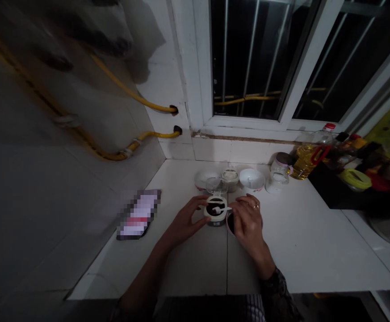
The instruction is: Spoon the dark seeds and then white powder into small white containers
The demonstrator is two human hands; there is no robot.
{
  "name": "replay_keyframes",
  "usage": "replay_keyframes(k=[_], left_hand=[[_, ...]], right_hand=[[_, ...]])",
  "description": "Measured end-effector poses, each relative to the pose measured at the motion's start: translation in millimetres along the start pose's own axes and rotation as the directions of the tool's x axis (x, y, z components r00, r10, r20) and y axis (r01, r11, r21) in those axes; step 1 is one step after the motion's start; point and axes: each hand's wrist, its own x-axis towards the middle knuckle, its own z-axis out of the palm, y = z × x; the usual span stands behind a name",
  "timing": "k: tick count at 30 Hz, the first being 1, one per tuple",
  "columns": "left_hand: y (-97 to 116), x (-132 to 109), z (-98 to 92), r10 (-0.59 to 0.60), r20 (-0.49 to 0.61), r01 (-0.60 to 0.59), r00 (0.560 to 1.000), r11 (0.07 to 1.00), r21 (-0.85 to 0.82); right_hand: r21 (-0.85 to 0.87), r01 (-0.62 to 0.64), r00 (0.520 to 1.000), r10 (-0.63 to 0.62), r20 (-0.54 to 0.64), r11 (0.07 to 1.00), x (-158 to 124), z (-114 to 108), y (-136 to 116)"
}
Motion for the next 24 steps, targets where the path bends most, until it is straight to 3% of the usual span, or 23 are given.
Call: replay_keyframes(k=[2,4,7,9,13,16,19,24], left_hand=[[1.3,0.1,-0.8,-0.001,0.006,0.001,1.0,1.0,-0.003],[2.4,0.0,-1.6,-0.011,0.012,0.011,1.0,1.0,-0.005],[3.7,-0.4,-2.6,-0.027,0.017,0.027,0.999,1.0,-0.001],[4.0,-0.5,-2.7,-0.029,0.024,0.029,0.999,1.0,0.011],[2.1,-1.2,-1.0,-0.025,0.012,0.024,1.0,0.999,0.024],[0.2,-1.7,0.4,-0.03,0.003,0.03,1.0,0.999,0.023],[0.5,-1.6,0.2,-0.032,-0.001,0.032,0.999,0.999,0.014],[2.0,-1.0,-1.8,-0.027,0.012,0.026,1.0,1.0,0.002]], right_hand=[[-0.066,0.113,0.994,-0.113,0.004,0.991,-1.0,-1.4,0.4],[-0.102,0.126,0.989,-0.133,-0.067,0.987,-3.3,-5.6,6.0],[-0.121,-0.006,0.985,-0.015,-0.174,0.993,-8.6,-15.2,22.7],[-0.144,-0.14,0.978,0.113,-0.177,0.98,-12.6,-21.7,36.1],[-0.207,-0.261,0.965,0.249,-0.08,0.943,-20.8,-26.7,54.6],[-0.16,-0.312,0.947,0.32,0.025,0.936,-26.3,-20.3,55.7],[-0.058,-0.426,0.898,0.43,0.093,0.903,-29.6,-11.7,51.1],[0.078,-0.644,0.765,0.641,0.059,0.761,-28.3,-12.6,48.8]])
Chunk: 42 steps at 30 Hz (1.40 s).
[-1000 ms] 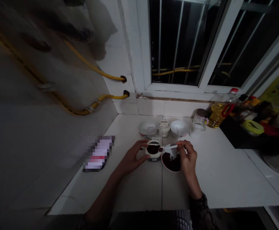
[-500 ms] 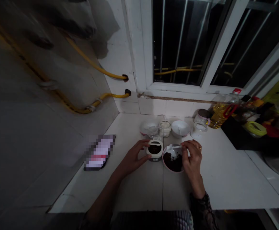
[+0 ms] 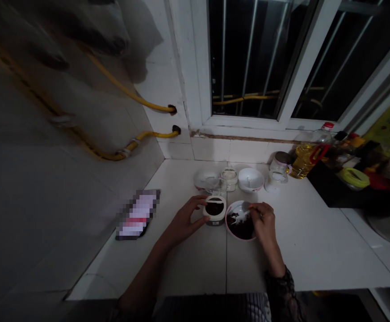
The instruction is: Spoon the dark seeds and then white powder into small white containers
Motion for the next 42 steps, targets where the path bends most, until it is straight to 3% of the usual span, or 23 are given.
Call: replay_keyframes(k=[7,13,25,31,35,38,39,42], left_hand=[[-0.3,0.1,-0.1,-0.004,-0.003,0.004,1.0,1.0,0.003],[-1.1,0.1,1.0,-0.005,-0.007,0.005,1.0,1.0,0.0],[-1.6,-0.2,1.0,-0.009,-0.004,0.009,1.0,1.0,0.002],[-1.2,0.0,0.3,0.008,-0.012,-0.008,1.0,1.0,0.01],[-0.5,0.7,-0.3,0.012,-0.004,-0.012,1.0,1.0,0.013],[-0.1,1.1,-0.2,0.013,-0.002,-0.013,1.0,1.0,0.003],[0.1,1.2,-0.1,0.017,-0.001,-0.017,1.0,1.0,-0.002],[0.6,1.1,0.5,0.02,0.001,-0.02,1.0,1.0,-0.01]], right_hand=[[0.152,-0.108,0.989,0.122,-0.086,0.982,4.0,-11.3,-4.2],[0.254,-0.183,0.975,0.209,-0.078,0.95,4.6,-11.7,-8.2],[0.308,-0.2,0.968,0.237,-0.086,0.93,4.7,-13.1,-12.4],[0.337,-0.139,0.979,0.181,-0.097,0.931,5.3,-5.2,-21.2],[0.26,-0.012,0.991,0.047,-0.127,0.966,2.8,8.1,-35.6],[0.118,0.237,0.967,-0.222,-0.126,0.964,-0.4,18.7,-44.6],[0.059,0.349,0.934,-0.342,-0.105,0.935,-1.4,21.2,-46.1],[-0.092,0.632,0.773,-0.635,-0.007,0.77,-3.4,22.7,-45.7]])
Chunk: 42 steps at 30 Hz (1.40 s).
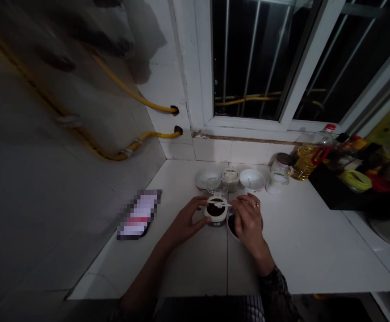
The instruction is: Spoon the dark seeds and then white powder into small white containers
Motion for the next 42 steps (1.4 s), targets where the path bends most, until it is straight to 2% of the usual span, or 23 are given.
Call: replay_keyframes(k=[2,6,9,12,15,20,26,29,34,42], left_hand=[[0.3,-0.1,0.3,-0.006,-0.006,0.006,1.0,1.0,-0.004],[0.4,0.0,0.5,-0.01,-0.012,0.01,1.0,1.0,-0.019],[-0.3,0.3,0.9,-0.006,-0.011,0.006,1.0,1.0,-0.018],[-1.5,0.2,1.4,-0.002,-0.016,0.002,1.0,1.0,-0.015],[-2.4,-0.1,1.6,-0.005,-0.012,0.004,1.0,1.0,-0.019],[-2.6,0.0,1.7,-0.006,-0.015,0.006,1.0,1.0,-0.025],[-1.2,0.6,2.1,0.005,-0.013,-0.006,1.0,1.0,-0.014],[0.7,0.5,1.6,0.007,-0.007,-0.007,1.0,1.0,-0.012],[3.5,0.7,0.3,-0.009,0.0,0.009,1.0,1.0,0.002],[3.7,-0.8,0.3,-0.034,0.013,0.033,0.999,0.999,0.025]], right_hand=[[-0.059,0.107,0.994,-0.107,0.008,0.992,-1.8,-3.6,2.2],[-0.069,0.131,0.991,-0.134,-0.032,0.989,-2.8,-11.6,5.9],[-0.022,0.156,0.987,-0.154,0.051,0.988,-1.7,-10.2,5.9],[-0.079,0.2,0.974,-0.19,0.122,0.977,-1.4,-5.7,6.1],[-0.141,0.249,0.967,-0.238,0.089,0.958,-2.9,-5.6,7.0],[-0.137,0.302,0.953,-0.301,0.023,0.944,-6.3,-10.0,4.3],[-0.094,0.382,0.917,-0.364,0.162,0.919,-0.1,-0.3,-3.2],[-0.098,0.351,0.93,-0.335,0.152,0.931,1.9,1.6,-1.9],[-0.045,0.239,0.971,-0.237,0.036,0.97,-3.2,-5.1,7.1],[-0.077,0.184,0.98,-0.189,-0.057,0.98,-8.7,-11.4,9.0]])
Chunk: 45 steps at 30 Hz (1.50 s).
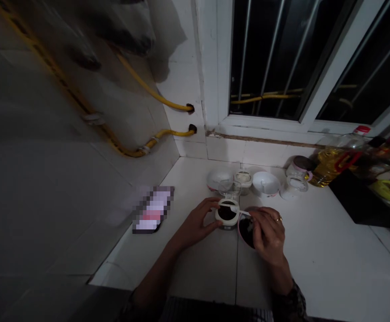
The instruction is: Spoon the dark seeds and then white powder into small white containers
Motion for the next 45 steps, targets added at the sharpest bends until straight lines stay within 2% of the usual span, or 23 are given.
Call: replay_keyframes(k=[4,8,10,12,14,17,20,23,26,31,41,45], left_hand=[[-1.5,-0.9,0.6,0.002,-0.018,-0.002,1.0,1.0,0.001],[-2.1,-1.3,0.1,0.004,-0.011,-0.004,1.0,1.0,0.004],[-2.3,-1.2,-0.3,0.009,-0.007,-0.009,1.0,1.0,0.012],[-2.1,-0.9,-0.7,0.017,-0.005,-0.016,1.0,1.0,0.017],[-1.3,-0.5,-1.3,0.021,-0.01,-0.021,1.0,1.0,0.018],[0.5,-0.1,-2.0,0.023,-0.007,-0.023,1.0,1.0,0.017],[1.8,-0.2,-2.2,0.026,0.0,-0.026,1.0,0.999,0.029],[1.3,-0.5,-2.0,0.021,0.001,-0.021,1.0,0.999,0.034],[0.2,-0.6,-2.0,0.021,0.0,-0.021,1.0,0.999,0.032],[0.8,-0.5,-2.6,0.016,0.013,-0.016,1.0,1.0,0.018],[1.8,-0.2,-2.6,0.023,0.009,-0.024,1.0,1.0,0.017],[1.7,0.4,-2.5,0.023,-0.002,-0.023,1.0,1.0,0.005]], right_hand=[[-0.002,-0.066,0.996,0.065,-0.067,0.998,-3.4,-4.9,1.5],[0.03,-0.262,0.952,0.263,-0.154,0.965,-8.1,-13.4,7.8],[0.057,-0.375,0.913,0.38,-0.152,0.925,-9.0,-18.5,12.8],[0.035,-0.443,0.892,0.444,-0.087,0.896,-8.8,-23.0,18.9],[-0.041,-0.448,0.893,0.449,0.028,0.893,-8.6,-25.7,25.6],[-0.156,-0.38,0.898,0.404,0.177,0.912,-10.0,-25.4,34.4],[-0.207,-0.307,0.911,0.35,0.219,0.929,-12.9,-21.3,39.0],[-0.166,-0.285,0.906,0.322,0.275,0.944,-14.8,-16.9,38.5],[-0.108,-0.364,0.865,0.379,0.33,0.925,-16.1,-14.3,35.9],[-0.049,-0.55,0.788,0.537,0.301,0.834,-19.9,-12.3,36.0],[0.134,-0.737,0.668,0.682,0.299,0.663,-15.7,-12.1,34.6],[0.143,-0.813,0.581,0.773,0.256,0.564,-15.9,-11.8,36.0]])
